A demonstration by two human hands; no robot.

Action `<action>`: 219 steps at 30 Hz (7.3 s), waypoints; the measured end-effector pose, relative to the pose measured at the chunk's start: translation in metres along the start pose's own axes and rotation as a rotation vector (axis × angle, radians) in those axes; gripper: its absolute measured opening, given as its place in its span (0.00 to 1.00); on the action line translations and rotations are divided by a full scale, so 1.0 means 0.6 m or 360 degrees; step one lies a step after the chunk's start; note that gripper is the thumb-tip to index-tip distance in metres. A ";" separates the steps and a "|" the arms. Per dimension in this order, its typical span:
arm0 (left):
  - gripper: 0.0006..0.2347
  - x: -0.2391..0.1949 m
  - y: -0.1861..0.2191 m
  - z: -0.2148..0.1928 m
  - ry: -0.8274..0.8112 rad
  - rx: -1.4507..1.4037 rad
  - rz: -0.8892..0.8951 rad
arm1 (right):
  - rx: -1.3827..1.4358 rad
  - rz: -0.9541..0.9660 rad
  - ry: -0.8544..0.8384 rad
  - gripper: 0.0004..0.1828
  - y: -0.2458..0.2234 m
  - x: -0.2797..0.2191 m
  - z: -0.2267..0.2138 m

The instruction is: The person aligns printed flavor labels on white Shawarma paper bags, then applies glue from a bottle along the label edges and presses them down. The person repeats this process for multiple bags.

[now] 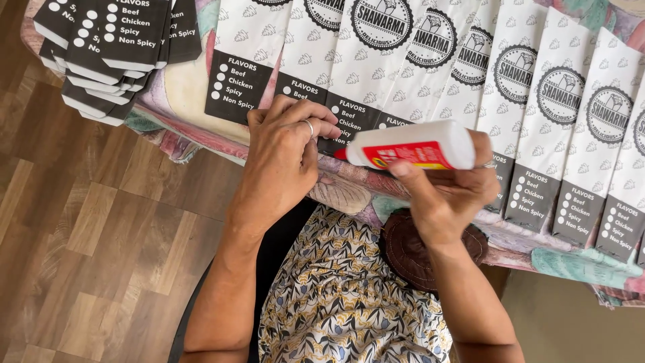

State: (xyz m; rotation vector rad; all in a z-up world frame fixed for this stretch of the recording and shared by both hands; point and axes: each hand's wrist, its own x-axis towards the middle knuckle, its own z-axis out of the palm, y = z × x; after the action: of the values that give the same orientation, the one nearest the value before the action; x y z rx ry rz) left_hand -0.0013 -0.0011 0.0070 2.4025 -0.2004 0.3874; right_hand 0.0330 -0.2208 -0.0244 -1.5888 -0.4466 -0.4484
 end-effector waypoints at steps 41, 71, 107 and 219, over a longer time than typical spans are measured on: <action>0.17 -0.026 -0.044 -0.069 0.0238 -0.0041 -0.0044 | 0.0065 -0.0005 -0.0120 0.11 -0.018 0.030 0.110; 0.13 -0.021 -0.047 -0.045 0.0394 -0.0065 -0.0193 | 0.0173 0.0055 -0.0206 0.23 -0.038 0.032 0.135; 0.06 -0.036 -0.121 -0.069 0.0908 0.0238 -0.0322 | 0.0511 -0.0126 -0.0262 0.19 -0.030 0.068 0.153; 0.08 -0.048 -0.108 -0.078 0.0792 -0.0283 -0.0274 | 0.0560 0.0278 -0.0104 0.16 -0.064 0.099 0.130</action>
State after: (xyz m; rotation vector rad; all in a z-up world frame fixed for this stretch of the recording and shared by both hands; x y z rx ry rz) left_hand -0.0229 0.0797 -0.0081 2.0558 0.1874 0.8299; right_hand 0.0643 -0.1395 0.0350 -1.2900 -0.4074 -0.1726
